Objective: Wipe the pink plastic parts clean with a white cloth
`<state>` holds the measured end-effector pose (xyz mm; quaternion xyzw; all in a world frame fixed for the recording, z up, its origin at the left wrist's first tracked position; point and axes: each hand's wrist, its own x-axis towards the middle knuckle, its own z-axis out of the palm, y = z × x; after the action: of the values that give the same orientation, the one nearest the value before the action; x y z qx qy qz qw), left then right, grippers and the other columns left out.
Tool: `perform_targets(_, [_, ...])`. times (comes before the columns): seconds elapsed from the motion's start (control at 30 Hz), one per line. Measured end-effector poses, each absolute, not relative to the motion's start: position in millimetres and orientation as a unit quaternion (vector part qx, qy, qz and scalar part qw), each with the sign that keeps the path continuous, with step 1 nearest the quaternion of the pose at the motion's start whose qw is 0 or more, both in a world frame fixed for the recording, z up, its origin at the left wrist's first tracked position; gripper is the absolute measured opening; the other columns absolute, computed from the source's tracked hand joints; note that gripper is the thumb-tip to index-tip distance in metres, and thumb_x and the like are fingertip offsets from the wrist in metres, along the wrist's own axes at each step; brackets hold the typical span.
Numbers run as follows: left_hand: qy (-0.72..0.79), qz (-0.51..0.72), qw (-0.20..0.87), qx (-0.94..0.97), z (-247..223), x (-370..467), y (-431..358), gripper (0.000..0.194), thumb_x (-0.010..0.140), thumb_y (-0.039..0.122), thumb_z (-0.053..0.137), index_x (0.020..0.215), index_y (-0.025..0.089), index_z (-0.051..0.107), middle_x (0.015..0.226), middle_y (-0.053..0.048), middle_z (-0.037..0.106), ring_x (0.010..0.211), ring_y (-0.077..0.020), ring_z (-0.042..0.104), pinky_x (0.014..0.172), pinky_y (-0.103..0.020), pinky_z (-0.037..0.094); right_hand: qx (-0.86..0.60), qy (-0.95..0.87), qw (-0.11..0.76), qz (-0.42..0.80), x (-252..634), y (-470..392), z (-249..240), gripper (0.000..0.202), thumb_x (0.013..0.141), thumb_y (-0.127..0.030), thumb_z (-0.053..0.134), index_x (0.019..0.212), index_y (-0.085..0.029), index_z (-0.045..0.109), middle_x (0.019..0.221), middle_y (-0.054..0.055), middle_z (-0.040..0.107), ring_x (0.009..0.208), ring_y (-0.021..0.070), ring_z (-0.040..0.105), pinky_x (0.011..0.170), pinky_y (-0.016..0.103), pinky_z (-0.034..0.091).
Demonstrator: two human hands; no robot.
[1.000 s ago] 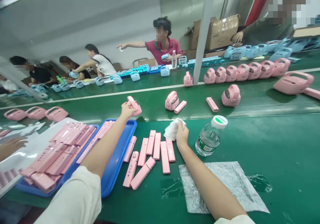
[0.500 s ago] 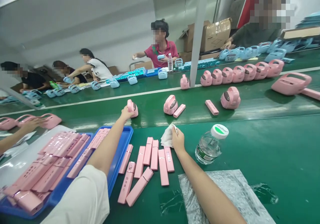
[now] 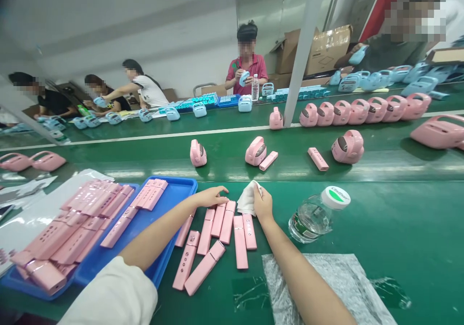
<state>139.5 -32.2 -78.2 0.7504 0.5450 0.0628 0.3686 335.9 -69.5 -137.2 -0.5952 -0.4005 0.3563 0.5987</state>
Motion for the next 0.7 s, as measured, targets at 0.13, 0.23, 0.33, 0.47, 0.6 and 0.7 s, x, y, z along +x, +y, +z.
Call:
perform_targets(0.13, [0.572,0.101,0.342,0.739,-64,129,-2,0.022,0.083,0.032,0.061,0.096,0.015,0.065,0.069,0.0,0.064,0.056,-0.0129,0.06,0.058,-0.027,0.051,-0.593,-0.408,0.598,0.352,336,-69,-138,0.056,0.065,-0.074,0.051,0.054,-0.018,0.049,0.052,-0.001,0.048,0.055,0.0131,0.041,0.053,0.027,0.034])
perform_targets(0.23, [0.607,0.198,0.266,0.723,-51,128,23,0.032,0.092,0.034,0.051,0.117,0.015,0.056,0.103,-0.008,0.064,0.084,-0.0161,0.063,0.076,-0.036,0.053,-0.596,-0.41,0.595,0.35,336,-69,-139,0.057,0.062,-0.075,0.051,0.051,-0.019,0.045,0.05,-0.001,0.045,0.055,0.0122,0.039,0.053,0.027,0.034])
perform_targets(0.33, [0.619,0.257,0.204,0.713,-51,130,36,0.033,0.092,0.032,0.051,0.122,0.018,0.054,0.128,-0.011,0.053,0.111,-0.0226,0.055,0.094,-0.046,0.046,-0.6,-0.413,0.589,0.351,336,-70,-138,0.059,0.061,-0.077,0.05,0.054,-0.018,0.05,0.054,0.0,0.051,0.058,0.014,0.044,0.056,0.028,0.037])
perform_targets(0.47, [0.63,0.252,0.188,0.71,-68,133,30,0.028,0.088,0.027,0.059,0.113,0.016,0.059,0.13,-0.01,0.052,0.116,-0.0249,0.052,0.099,-0.05,0.042,-0.612,-0.411,0.573,0.358,337,-71,-138,0.062,0.061,-0.077,0.05,0.062,-0.016,0.059,0.061,0.005,0.061,0.063,0.0186,0.052,0.061,0.031,0.04])
perform_targets(0.6, [0.636,0.262,0.187,0.701,-69,118,11,0.023,0.085,0.025,0.062,0.106,0.015,0.062,0.121,-0.009,0.058,0.111,-0.0233,0.055,0.097,-0.049,0.044,-0.624,-0.402,0.561,0.366,339,-71,-140,0.065,0.058,-0.079,0.051,0.067,-0.015,0.063,0.065,0.007,0.065,0.067,0.0219,0.056,0.064,0.033,0.041])
perform_targets(0.7, [0.654,0.304,0.174,0.67,-55,79,-9,0.024,0.088,0.03,0.058,0.107,0.016,0.061,0.119,-0.009,0.058,0.11,-0.0226,0.055,0.094,-0.046,0.046,-0.627,-0.394,0.561,0.371,339,-71,-141,0.065,0.057,-0.079,0.051,0.068,-0.016,0.063,0.068,0.008,0.066,0.07,0.0224,0.057,0.064,0.033,0.041])
